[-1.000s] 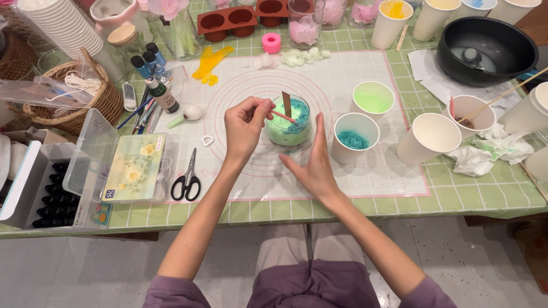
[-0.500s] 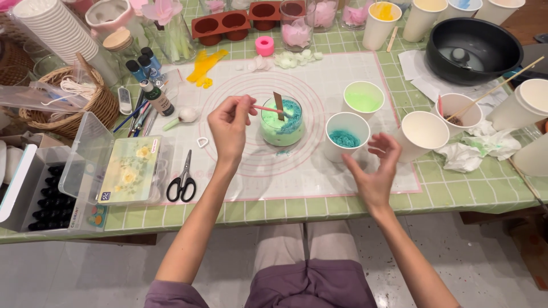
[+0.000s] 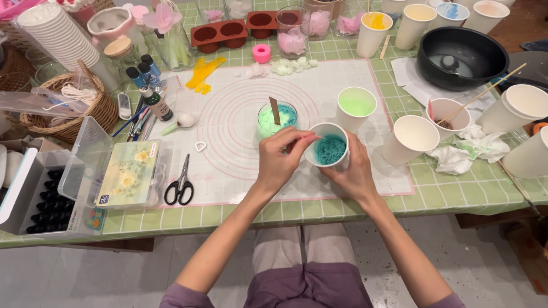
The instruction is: Adding blue wax granules to decorate a light green candle in a glass jar.
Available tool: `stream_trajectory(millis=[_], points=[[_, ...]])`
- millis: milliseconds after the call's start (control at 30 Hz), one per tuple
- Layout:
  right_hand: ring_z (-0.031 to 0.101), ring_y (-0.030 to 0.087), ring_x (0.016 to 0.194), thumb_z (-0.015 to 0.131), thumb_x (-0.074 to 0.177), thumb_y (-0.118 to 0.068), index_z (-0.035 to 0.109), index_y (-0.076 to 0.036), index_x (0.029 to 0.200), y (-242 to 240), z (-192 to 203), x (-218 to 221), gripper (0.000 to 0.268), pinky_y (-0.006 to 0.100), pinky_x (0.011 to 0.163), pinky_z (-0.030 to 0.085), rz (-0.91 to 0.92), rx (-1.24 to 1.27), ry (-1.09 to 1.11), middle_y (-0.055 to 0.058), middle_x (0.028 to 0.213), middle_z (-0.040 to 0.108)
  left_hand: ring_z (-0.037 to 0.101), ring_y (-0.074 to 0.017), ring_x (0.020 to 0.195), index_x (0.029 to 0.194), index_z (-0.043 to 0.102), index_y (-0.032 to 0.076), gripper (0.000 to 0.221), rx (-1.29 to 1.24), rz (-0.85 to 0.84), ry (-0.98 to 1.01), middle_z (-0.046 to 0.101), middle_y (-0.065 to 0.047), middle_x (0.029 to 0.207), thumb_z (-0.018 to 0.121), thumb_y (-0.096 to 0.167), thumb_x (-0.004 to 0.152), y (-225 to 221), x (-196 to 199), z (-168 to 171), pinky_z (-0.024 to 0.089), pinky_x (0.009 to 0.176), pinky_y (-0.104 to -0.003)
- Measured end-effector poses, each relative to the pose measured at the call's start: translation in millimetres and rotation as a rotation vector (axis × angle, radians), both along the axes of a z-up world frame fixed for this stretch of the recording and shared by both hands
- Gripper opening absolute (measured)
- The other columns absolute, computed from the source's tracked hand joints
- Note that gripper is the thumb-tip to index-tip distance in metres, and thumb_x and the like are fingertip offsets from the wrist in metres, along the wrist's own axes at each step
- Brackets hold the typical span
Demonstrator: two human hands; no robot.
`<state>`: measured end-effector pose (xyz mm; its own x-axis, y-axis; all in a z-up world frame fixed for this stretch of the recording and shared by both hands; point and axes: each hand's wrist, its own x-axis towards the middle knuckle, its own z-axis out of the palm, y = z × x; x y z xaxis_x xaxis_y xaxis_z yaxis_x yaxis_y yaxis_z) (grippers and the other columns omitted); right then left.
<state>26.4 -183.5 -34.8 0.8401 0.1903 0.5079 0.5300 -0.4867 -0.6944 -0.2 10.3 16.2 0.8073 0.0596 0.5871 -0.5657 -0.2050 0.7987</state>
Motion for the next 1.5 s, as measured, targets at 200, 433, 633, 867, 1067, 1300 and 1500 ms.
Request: stream_trajectory(millis=[200,433,633,867,1067,1300,1500], points=[[0.060,0.035,0.116,0.092,0.064,-0.014,0.053,-0.006,0.135,8,19,-13,0.081,0.046,0.100,0.047,0.021,-0.131,-0.265,0.013,0.126,0.063,0.052,-0.0042,0.064,0.097,0.080,0.001,0.010,-0.099,0.074,0.089,0.065,0.000,0.075,0.074,0.009,0.095,7,-13,-44,0.038,0.055,-0.023],[0.060,0.035,0.117,0.093,0.062,-0.013,0.053,-0.006,0.134,26,21,-18,0.083,0.045,0.099,0.050,0.026,-0.127,-0.250,0.013,0.126,0.063,0.054,-0.0061,0.057,0.088,0.075,-0.002,0.018,-0.677,0.011,0.401,0.067,-0.004,0.072,0.075,0.015,0.094,16,-17,-55,0.041,0.051,-0.022],[0.063,0.030,0.119,0.092,0.065,-0.014,0.051,-0.003,0.136,36,9,-15,0.082,0.041,0.099,0.052,0.075,0.011,-0.075,0.014,0.126,0.062,0.054,-0.0062,0.059,0.091,0.073,-0.003,0.019,-0.757,0.005,0.305,0.067,-0.004,0.073,0.072,0.015,0.097,37,-12,-45,0.041,0.052,-0.023],[0.067,0.023,0.118,0.092,0.071,-0.020,0.051,-0.003,0.136,45,1,-9,0.079,0.037,0.101,0.053,0.177,0.124,0.069,0.011,0.125,0.068,0.054,-0.0064,0.058,0.093,0.073,-0.003,0.019,-0.804,-0.006,0.297,0.066,-0.004,0.073,0.071,0.015,0.098,64,-4,-36,0.040,0.052,-0.023],[0.068,0.022,0.114,0.092,0.069,-0.024,0.052,-0.004,0.134,34,-9,-2,0.079,0.038,0.098,0.054,0.153,0.114,0.156,0.010,0.122,0.070,0.054,-0.0068,0.057,0.096,0.072,-0.004,0.019,-0.878,-0.011,0.268,0.066,-0.004,0.073,0.071,0.015,0.098,94,24,-31,0.039,0.051,-0.022],[0.066,0.022,0.117,0.091,0.071,-0.023,0.049,-0.005,0.137,-7,-27,3,0.081,0.039,0.101,0.054,0.084,0.169,0.204,0.009,0.126,0.065,0.053,-0.0067,0.056,0.094,0.073,-0.004,0.022,-0.792,0.045,0.302,0.066,-0.004,0.071,0.072,0.017,0.097,126,54,-50,0.038,0.051,-0.022],[0.065,0.020,0.117,0.090,0.071,-0.020,0.048,-0.005,0.138,-18,-28,1,0.080,0.037,0.099,0.055,0.052,0.205,0.229,0.009,0.128,0.064,0.052,-0.0068,0.057,0.094,0.073,-0.005,0.024,-0.718,-0.004,0.365,0.066,-0.004,0.072,0.071,0.019,0.098,135,63,-63,0.038,0.052,-0.023]])
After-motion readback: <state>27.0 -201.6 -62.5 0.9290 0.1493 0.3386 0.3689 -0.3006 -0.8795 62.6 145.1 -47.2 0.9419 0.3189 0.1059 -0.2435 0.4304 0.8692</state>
